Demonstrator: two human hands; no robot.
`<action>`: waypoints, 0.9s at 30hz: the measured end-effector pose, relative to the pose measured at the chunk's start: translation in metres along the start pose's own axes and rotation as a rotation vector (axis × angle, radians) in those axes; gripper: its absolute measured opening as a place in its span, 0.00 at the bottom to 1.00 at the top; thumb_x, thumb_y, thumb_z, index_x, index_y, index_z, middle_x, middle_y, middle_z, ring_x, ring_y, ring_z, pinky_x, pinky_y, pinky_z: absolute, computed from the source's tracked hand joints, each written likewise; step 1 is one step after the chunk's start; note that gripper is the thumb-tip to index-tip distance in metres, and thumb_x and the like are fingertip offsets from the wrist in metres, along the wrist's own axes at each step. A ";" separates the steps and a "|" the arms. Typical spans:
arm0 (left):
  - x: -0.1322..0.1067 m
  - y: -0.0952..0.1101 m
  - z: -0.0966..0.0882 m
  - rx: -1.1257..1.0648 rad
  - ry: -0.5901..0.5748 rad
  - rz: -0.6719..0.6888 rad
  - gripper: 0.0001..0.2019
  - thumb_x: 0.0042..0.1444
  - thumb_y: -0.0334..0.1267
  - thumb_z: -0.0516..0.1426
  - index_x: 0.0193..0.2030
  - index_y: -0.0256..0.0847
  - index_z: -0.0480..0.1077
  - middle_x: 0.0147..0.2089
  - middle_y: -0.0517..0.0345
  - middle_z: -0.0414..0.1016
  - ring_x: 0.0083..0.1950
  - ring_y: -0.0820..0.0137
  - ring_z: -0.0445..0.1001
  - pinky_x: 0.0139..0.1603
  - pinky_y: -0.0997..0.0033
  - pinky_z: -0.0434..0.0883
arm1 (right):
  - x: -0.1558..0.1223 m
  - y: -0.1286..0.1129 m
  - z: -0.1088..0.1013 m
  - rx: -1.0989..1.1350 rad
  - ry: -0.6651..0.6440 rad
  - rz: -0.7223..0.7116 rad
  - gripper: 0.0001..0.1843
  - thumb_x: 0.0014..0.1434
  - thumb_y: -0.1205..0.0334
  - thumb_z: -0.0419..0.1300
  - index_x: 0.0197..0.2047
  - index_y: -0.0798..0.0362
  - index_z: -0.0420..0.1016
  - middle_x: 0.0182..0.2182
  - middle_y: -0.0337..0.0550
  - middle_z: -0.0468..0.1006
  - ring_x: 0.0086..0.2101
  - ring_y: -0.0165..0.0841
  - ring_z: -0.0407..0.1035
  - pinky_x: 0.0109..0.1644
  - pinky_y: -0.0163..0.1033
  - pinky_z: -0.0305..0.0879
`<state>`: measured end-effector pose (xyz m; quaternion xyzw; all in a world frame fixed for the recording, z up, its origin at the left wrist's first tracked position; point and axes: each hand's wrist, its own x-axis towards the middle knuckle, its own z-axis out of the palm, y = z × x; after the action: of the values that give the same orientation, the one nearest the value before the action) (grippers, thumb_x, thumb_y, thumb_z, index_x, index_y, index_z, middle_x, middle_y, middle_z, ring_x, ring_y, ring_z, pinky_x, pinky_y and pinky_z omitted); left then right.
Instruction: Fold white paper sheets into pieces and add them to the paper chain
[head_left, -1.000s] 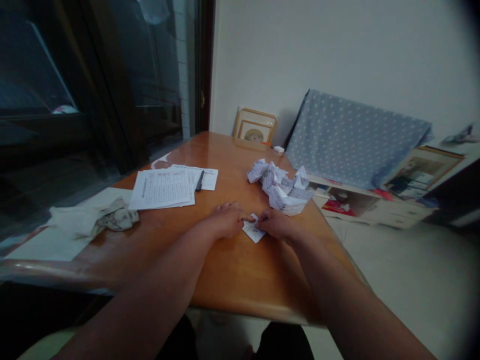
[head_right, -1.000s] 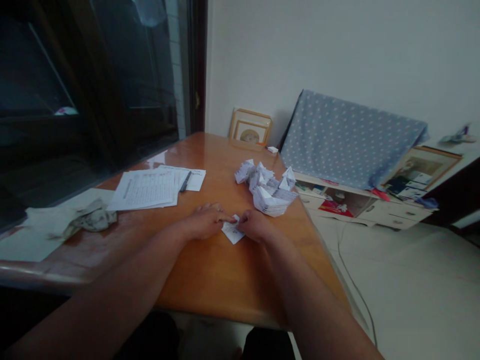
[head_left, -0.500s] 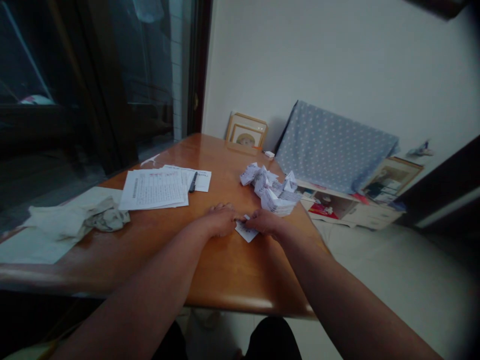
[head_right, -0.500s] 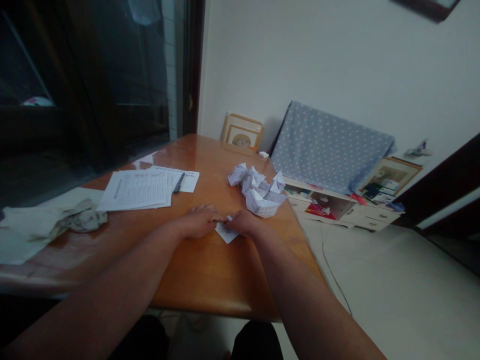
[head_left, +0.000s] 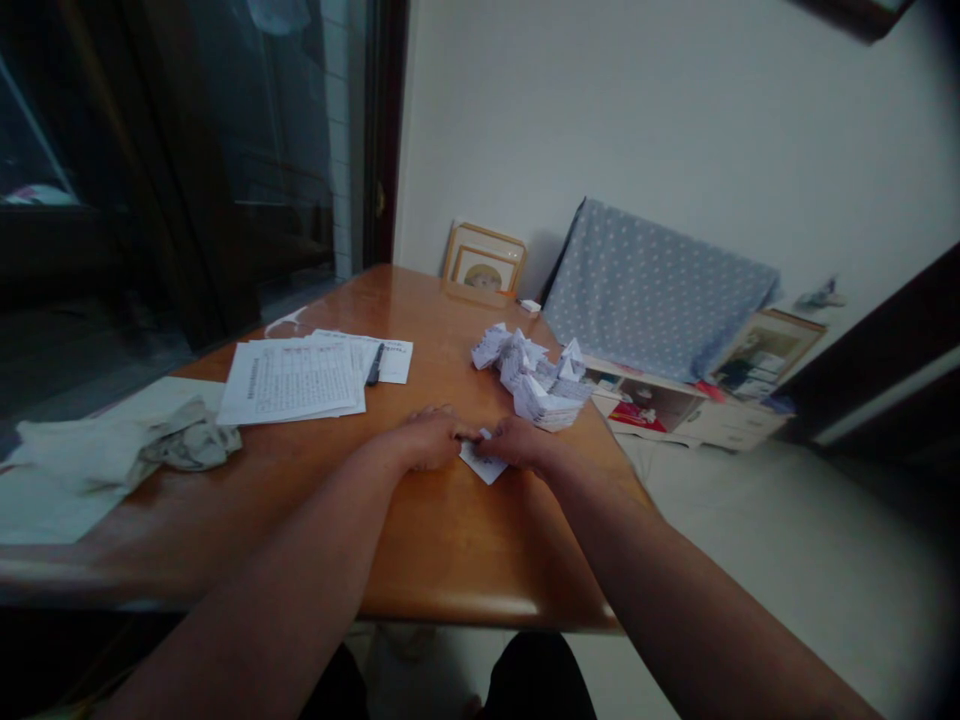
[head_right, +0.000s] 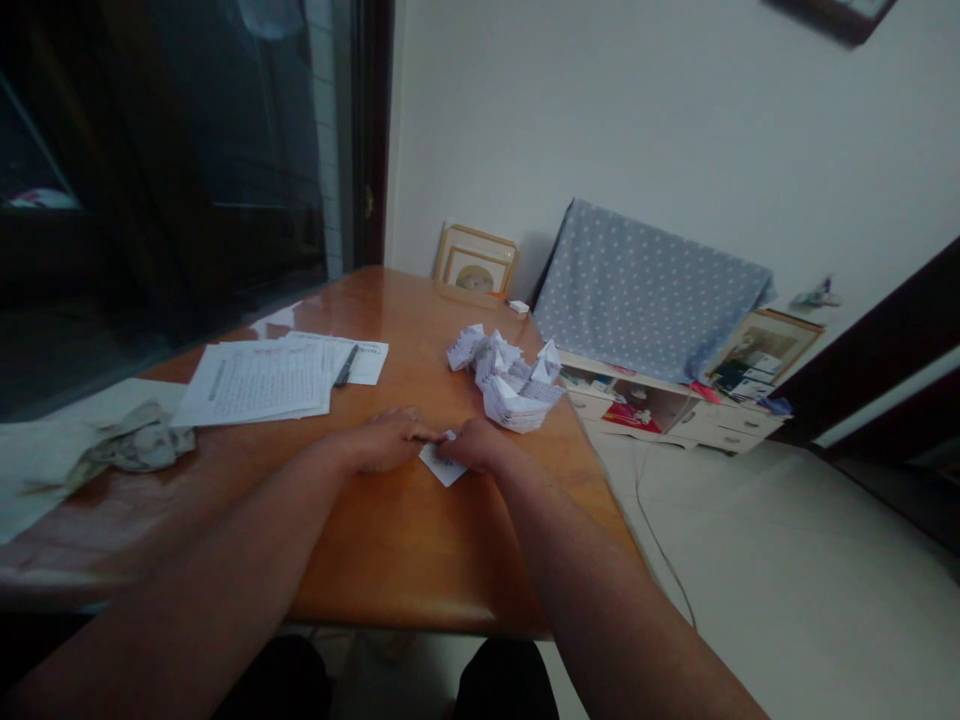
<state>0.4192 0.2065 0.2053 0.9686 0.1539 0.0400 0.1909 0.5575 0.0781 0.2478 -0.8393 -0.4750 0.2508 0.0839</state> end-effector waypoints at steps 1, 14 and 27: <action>0.000 -0.001 0.000 0.000 -0.004 0.011 0.18 0.63 0.45 0.51 0.57 0.65 0.72 0.51 0.57 0.75 0.52 0.63 0.71 0.55 0.64 0.64 | 0.000 0.000 0.000 0.001 0.003 -0.003 0.16 0.56 0.51 0.63 0.31 0.58 0.77 0.26 0.45 0.77 0.24 0.28 0.66 0.24 0.32 0.54; 0.001 -0.012 -0.002 -0.212 -0.052 0.092 0.16 0.63 0.42 0.51 0.53 0.57 0.77 0.51 0.64 0.80 0.49 0.65 0.75 0.53 0.68 0.65 | 0.011 0.004 0.008 0.036 0.016 0.018 0.19 0.51 0.46 0.65 0.34 0.56 0.79 0.28 0.46 0.79 0.25 0.32 0.71 0.24 0.33 0.56; 0.001 -0.009 -0.001 -0.385 -0.006 0.084 0.14 0.56 0.36 0.54 0.42 0.48 0.81 0.41 0.62 0.83 0.40 0.67 0.76 0.40 0.75 0.66 | 0.012 -0.002 0.007 -0.047 0.030 0.018 0.23 0.50 0.40 0.65 0.34 0.54 0.81 0.28 0.47 0.80 0.28 0.34 0.72 0.26 0.34 0.58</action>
<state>0.4172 0.2152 0.2028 0.9200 0.1024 0.0734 0.3712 0.5576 0.0887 0.2386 -0.8489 -0.4720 0.2278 0.0690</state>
